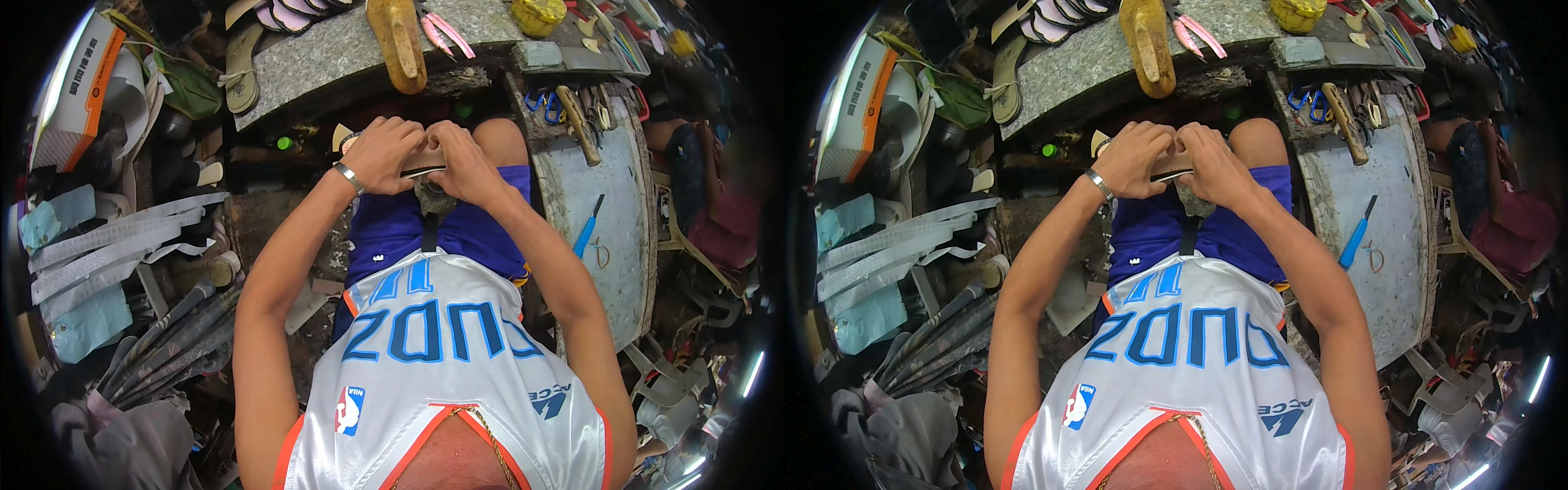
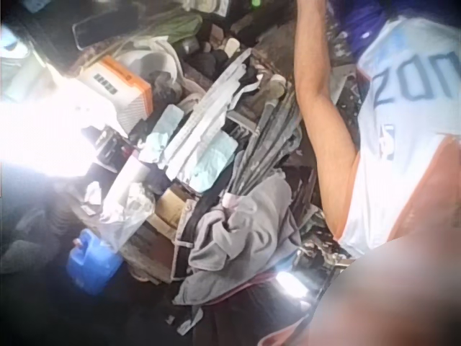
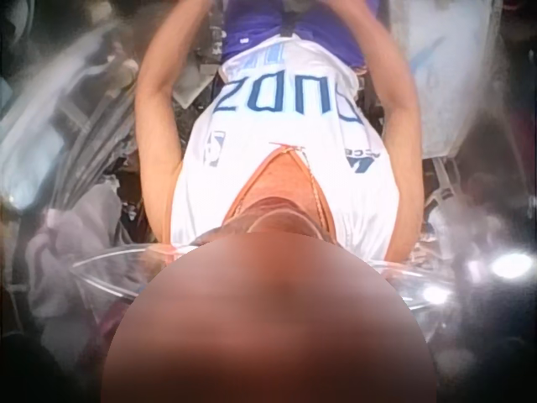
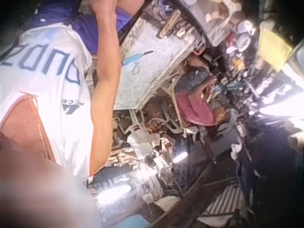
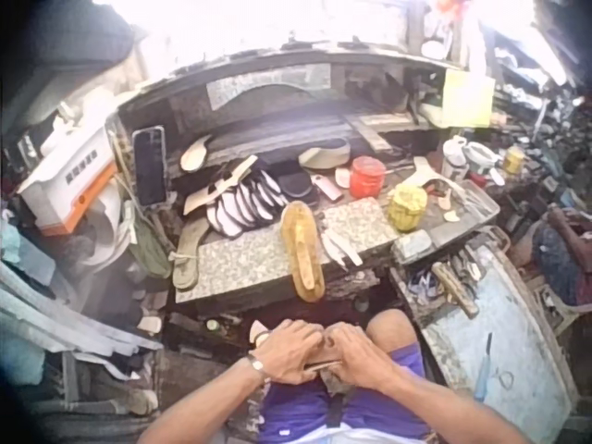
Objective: The person trims and shapes a white sandal sole using a knife and scissors, then fits a white plastic upper onto the sole. They repeatedly adjust and trim the upper to match the sole shape.
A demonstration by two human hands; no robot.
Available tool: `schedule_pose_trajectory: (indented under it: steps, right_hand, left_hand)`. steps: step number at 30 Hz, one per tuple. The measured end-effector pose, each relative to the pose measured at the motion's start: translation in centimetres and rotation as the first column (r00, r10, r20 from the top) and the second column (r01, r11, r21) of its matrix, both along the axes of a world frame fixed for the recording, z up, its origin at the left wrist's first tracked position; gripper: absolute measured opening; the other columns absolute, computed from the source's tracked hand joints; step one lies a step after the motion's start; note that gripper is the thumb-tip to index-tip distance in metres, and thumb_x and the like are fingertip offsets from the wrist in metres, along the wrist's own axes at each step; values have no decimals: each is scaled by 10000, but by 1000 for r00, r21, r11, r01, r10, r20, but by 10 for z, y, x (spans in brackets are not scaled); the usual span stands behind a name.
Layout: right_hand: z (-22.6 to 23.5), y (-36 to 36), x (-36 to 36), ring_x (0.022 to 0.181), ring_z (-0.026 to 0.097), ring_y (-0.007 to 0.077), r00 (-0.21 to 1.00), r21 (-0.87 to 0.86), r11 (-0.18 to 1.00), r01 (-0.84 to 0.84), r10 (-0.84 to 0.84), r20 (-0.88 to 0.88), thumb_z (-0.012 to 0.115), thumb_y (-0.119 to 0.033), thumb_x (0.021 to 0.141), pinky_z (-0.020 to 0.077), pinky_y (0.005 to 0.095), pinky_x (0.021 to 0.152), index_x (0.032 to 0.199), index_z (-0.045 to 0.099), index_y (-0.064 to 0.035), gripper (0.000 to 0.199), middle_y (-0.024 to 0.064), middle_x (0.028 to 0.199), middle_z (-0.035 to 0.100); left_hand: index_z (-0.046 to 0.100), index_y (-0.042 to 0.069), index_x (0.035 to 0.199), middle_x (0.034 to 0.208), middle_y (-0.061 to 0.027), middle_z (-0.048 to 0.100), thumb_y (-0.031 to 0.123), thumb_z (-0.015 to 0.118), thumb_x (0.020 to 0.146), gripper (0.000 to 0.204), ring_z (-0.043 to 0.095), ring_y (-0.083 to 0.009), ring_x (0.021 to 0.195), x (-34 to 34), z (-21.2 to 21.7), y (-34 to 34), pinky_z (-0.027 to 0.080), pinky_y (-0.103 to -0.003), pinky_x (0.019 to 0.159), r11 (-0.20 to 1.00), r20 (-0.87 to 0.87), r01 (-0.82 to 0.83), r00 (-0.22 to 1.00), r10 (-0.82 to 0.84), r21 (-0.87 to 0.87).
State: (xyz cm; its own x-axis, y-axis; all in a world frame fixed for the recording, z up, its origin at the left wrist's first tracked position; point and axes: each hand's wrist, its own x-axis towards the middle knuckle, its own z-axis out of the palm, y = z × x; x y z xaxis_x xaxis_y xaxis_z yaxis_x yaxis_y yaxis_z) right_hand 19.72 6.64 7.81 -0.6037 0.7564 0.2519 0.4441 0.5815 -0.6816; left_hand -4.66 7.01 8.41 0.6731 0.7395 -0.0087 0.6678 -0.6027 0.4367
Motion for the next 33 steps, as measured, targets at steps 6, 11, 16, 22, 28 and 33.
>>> schedule_pose_trajectory:
  steps: [6,11,16,22,28,33]
  right_hand:
    - [4,-7,6,1244,640,465,998,7,1000,3,-3,63,1011,-89,651,528,533,1060,1309,588,-23,784,219,1349,645]
    - [13,-10,57,1233,644,411,968,169,954,248,-236,-86,979,-198,803,527,483,1096,1302,641,-12,630,210,1348,641]
    - [7,-19,145,1020,667,222,510,4,511,860,-858,-63,902,-235,955,555,369,914,1250,679,-35,421,100,1161,693]
    - [17,-3,140,1041,697,230,637,-220,644,733,-763,-111,848,-149,1016,578,367,913,1328,663,10,396,140,1209,724]
    - [31,136,3,1225,613,534,918,409,826,388,-385,-95,795,-175,953,503,586,1075,1501,594,-1,609,283,1349,659]
    - [33,207,-44,1190,698,401,778,432,881,194,-406,479,702,-339,1043,599,518,1011,1402,623,1,501,249,1320,693]
  left_hand:
    - [755,177,1258,1373,-125,670,326,941,678,627,641,-338,1211,-3,-17,-8,493,-497,1031,965,175,56,979,-103,255]
    - [757,185,1194,1351,-121,667,301,976,607,638,647,-377,1248,1,-16,-12,491,-537,1070,962,185,46,978,-98,268]
    - [750,201,1185,1346,-135,669,307,967,624,611,638,-396,1257,3,-21,-16,478,-573,1077,964,196,38,976,-91,262]
    - [746,224,1217,1373,-143,663,376,935,728,546,621,-383,1279,9,-26,-15,469,-556,1058,966,119,75,987,-106,246]
    - [720,215,1136,1325,-151,666,370,933,706,504,613,-373,1233,14,-32,-13,460,-549,1052,957,167,33,982,-84,288]
    - [744,237,1127,1315,-112,681,385,949,698,498,634,-325,1230,13,-37,-19,477,-516,1044,943,131,-14,991,-31,331]
